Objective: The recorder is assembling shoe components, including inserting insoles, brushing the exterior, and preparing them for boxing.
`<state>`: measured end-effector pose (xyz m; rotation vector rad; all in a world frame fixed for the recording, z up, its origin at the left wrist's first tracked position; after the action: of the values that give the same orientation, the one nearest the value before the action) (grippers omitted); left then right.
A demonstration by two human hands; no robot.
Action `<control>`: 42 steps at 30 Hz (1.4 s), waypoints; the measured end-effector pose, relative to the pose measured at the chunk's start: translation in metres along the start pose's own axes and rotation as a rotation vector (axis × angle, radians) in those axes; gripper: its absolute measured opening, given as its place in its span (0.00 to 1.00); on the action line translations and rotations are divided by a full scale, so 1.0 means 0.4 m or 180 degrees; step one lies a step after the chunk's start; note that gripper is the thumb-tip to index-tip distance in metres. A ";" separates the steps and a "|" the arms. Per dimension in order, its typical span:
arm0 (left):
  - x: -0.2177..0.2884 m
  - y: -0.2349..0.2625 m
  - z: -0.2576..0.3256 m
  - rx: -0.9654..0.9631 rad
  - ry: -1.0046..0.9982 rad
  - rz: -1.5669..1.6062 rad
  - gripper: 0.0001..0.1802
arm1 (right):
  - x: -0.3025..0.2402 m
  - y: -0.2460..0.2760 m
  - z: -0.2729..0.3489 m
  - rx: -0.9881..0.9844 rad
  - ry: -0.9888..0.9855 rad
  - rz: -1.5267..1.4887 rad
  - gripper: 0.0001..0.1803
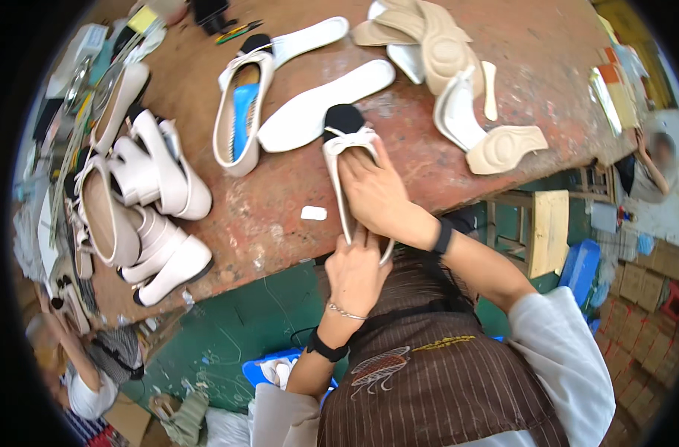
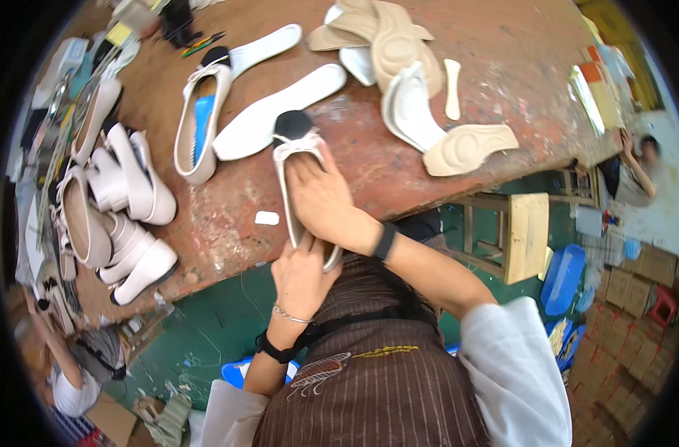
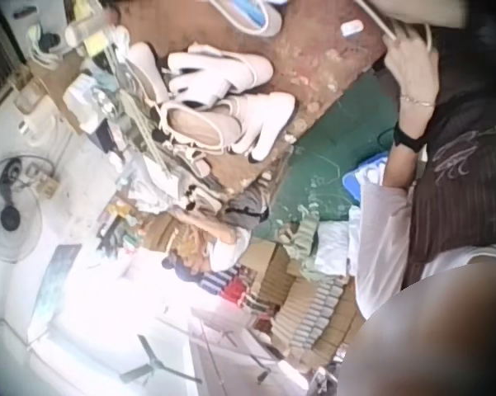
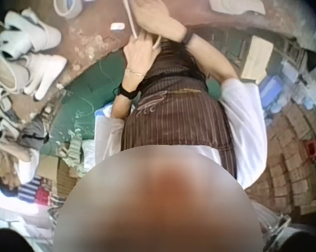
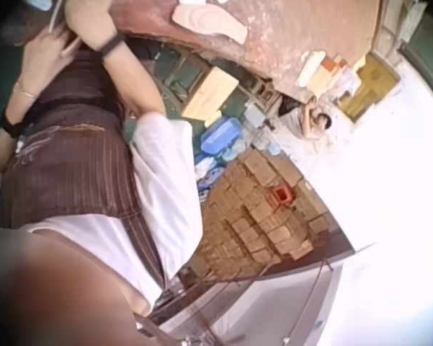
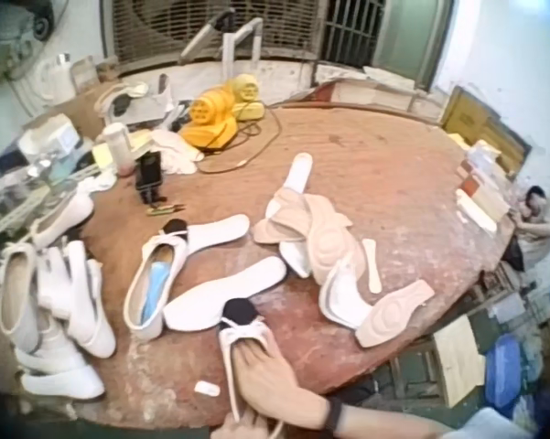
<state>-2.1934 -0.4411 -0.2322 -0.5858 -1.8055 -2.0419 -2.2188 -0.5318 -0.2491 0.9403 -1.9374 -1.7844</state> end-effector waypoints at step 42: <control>-0.228 0.562 -0.114 0.2551 0.0121 -0.1693 0.37 | 0.809 0.310 0.309 0.2714 -0.2420 -0.5065 0.14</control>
<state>-2.0027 -0.5153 -0.0940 0.1835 -2.6972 -1.3360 -2.5620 -0.6570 -0.2063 3.1196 -2.7189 -2.0182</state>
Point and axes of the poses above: each hand's wrist, its own z-axis away from the middle knuckle, its own y-axis out of the back of the hand, x = y × z, the point moved 8 cm from there along -z, towards the middle knuckle, and after that the axes turned 2 degrees about z, right-handed, at the moved point
